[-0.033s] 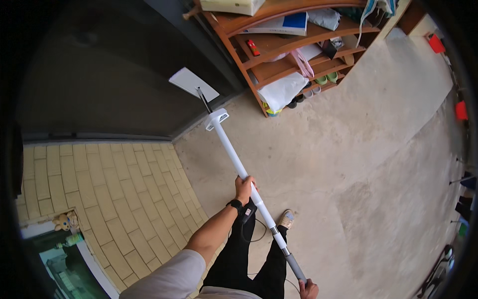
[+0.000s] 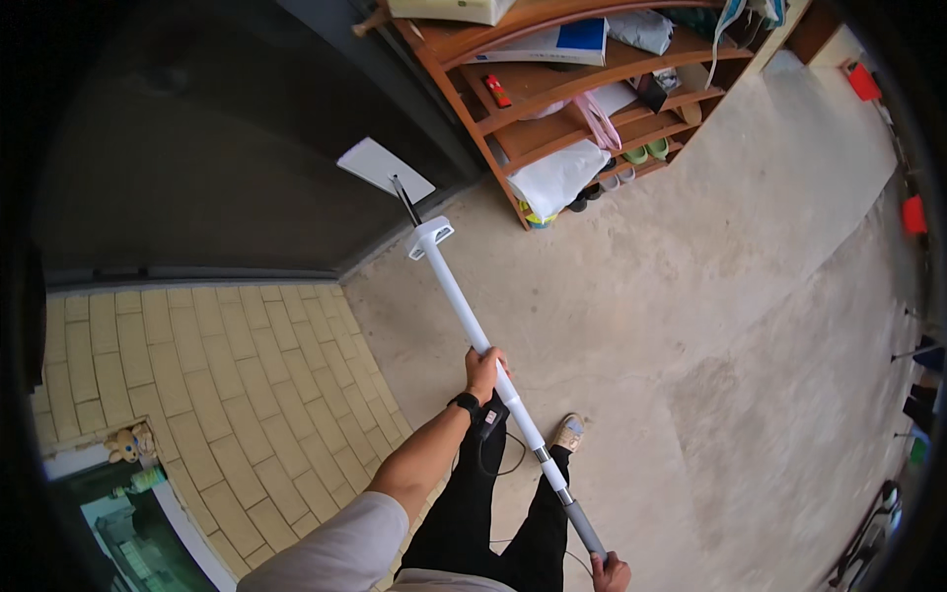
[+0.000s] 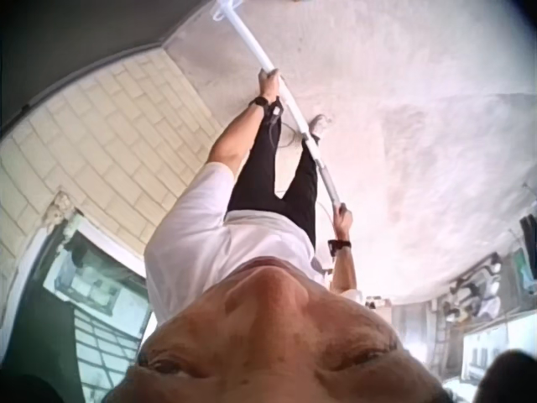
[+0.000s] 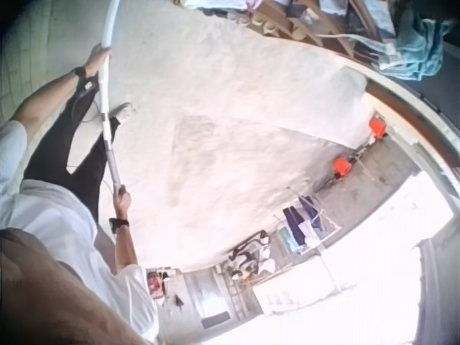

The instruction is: Using a long-handled squeegee mop to clean glass doors and windows.

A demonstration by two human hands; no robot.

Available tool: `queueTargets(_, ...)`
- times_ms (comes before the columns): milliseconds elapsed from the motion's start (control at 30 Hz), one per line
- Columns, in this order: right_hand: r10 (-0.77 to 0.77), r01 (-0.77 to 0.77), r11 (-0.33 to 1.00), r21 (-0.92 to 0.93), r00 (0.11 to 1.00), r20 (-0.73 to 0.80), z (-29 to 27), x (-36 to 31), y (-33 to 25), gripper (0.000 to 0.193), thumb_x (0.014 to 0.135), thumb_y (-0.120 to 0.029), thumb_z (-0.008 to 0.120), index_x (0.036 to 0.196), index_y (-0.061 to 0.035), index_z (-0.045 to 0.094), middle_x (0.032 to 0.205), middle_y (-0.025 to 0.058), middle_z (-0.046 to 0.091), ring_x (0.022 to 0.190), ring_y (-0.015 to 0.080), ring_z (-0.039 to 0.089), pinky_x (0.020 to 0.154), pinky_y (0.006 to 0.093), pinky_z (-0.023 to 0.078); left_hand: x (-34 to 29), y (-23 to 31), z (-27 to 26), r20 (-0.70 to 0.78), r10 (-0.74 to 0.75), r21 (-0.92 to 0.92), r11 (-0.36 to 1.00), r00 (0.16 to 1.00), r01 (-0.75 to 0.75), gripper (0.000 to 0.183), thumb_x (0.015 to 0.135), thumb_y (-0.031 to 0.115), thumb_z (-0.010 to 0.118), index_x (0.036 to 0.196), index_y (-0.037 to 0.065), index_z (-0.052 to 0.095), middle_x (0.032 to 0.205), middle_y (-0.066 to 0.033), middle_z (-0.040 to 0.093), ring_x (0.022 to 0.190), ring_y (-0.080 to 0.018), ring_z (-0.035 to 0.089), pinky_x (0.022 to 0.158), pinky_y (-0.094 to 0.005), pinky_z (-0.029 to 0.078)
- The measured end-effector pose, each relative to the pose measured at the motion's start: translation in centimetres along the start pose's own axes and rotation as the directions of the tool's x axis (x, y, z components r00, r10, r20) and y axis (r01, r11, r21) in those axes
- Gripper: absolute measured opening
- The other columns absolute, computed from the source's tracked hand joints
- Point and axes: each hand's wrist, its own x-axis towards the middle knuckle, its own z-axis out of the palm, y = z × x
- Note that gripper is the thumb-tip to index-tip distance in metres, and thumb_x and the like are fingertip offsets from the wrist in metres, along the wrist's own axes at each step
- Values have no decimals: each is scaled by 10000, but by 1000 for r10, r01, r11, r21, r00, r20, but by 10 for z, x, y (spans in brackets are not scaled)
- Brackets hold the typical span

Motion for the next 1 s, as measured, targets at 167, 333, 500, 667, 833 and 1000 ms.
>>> queueTargets(167,70,-71,997,-26,997,-31,20,10,-20,498,936,-436,607,692,-10,523,565,215,560,558,459,568,507,533,402,36,-25,-13,2,-70,-19,997,998,70,144,815,126,628,783,28,527,642,-82,545,469,-224,550,451,-359,500)
queueTargets(333,-30,27,999,-46,997,-70,21,7,-11,388,920,-356,636,736,-38,513,549,196,534,520,459,525,495,535,377,50,-19,-19,16,-419,-194,889,908,414,292,863,227,669,710,126,441,595,-19,431,515,-197,470,521,-385,463)
queueTargets(500,-43,32,995,-92,992,-118,13,-25,24,370,865,-332,687,737,-29,518,550,200,528,506,452,526,489,528,383,5,11,10,-49,-443,-157,888,895,432,323,868,302,689,713,161,443,574,3,414,492,-169,437,484,-347,421)
queueTargets(667,-196,193,979,-60,980,-42,-8,-38,36,357,939,-375,603,828,-37,568,523,152,530,443,387,517,427,489,391,-48,52,-12,28,-329,-214,921,944,327,266,851,274,707,772,140,491,605,-5,453,480,-168,460,469,-348,435)
queueTargets(833,-240,238,971,-37,969,-54,-33,-66,45,372,945,-381,591,836,-26,575,538,175,539,458,401,522,435,491,390,-134,115,3,6,-239,-254,939,971,233,269,861,244,700,751,140,478,596,2,441,473,-164,447,458,-332,412)
queueTargets(1000,-343,349,936,54,934,-95,-50,-70,50,429,968,-398,534,810,-2,580,537,189,532,459,407,512,437,491,372,-222,194,11,-10,-141,-260,956,990,134,280,865,206,708,749,125,466,624,5,441,508,-147,464,483,-323,426)
